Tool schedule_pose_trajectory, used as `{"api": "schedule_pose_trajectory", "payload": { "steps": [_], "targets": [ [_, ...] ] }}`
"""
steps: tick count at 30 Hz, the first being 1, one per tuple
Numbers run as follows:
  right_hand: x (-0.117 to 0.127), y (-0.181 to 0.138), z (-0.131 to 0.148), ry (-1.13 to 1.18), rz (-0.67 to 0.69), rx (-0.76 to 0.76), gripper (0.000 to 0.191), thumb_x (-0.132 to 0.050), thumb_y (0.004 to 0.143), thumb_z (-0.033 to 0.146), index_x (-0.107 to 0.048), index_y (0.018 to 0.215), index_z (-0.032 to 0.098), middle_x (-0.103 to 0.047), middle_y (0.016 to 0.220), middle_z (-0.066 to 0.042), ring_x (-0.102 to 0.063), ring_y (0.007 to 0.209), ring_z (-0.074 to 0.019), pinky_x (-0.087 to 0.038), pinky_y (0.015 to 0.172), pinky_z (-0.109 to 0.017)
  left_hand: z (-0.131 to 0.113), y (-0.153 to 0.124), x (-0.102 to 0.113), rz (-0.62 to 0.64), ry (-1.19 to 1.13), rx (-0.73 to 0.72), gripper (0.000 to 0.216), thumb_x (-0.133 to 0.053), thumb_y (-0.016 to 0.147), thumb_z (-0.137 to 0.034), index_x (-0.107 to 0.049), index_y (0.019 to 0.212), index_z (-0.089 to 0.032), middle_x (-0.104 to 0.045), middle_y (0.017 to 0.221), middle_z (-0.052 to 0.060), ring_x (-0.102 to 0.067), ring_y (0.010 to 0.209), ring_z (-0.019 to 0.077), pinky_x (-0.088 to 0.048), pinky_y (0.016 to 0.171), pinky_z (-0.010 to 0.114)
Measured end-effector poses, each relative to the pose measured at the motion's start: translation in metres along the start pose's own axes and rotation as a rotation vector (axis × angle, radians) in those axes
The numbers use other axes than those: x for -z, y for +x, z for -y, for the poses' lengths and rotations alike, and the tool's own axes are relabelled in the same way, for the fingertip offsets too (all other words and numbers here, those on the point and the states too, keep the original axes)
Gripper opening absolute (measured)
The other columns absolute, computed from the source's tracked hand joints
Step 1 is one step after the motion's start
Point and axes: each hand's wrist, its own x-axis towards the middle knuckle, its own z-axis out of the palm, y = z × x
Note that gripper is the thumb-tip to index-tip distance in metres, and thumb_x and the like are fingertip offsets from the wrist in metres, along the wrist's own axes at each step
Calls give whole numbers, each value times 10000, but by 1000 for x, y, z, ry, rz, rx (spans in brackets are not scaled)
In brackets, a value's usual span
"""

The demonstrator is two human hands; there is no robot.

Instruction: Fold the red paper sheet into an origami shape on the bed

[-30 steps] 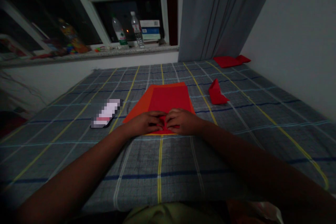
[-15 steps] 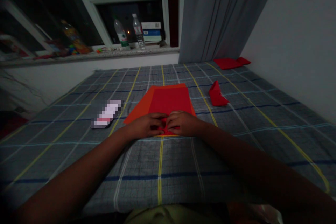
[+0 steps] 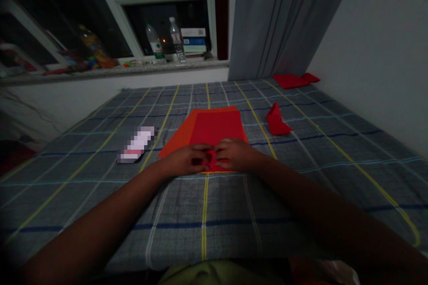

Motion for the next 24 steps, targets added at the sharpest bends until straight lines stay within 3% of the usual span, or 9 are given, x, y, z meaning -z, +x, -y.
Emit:
{"api": "schedule_pose_trajectory", "payload": {
  "steps": [9, 24],
  "targets": [
    [-7, 6, -4, -76, -58, -192, 240, -608, 935, 301, -741, 1119, 223, -713, 1181, -69, -595, 1111, -243, -446, 980, -410, 5, 4, -2, -51, 108, 68, 183, -560, 951, -251, -696, 1027, -155, -576, 1350, 139, -596, 1204, 232, -474, 1030, 358],
    [-6, 6, -2, -110, -34, -101, 227, -558, 970, 280, -777, 1009, 235, -712, 1196, -61, -563, 1137, -255, -439, 988, -439, 13, 4, -2, -71, 2, 69, 150, -589, 943, -271, -706, 958, -177, -574, 1365, 115, -596, 1210, 210, -458, 1044, 346]
  ]
}}
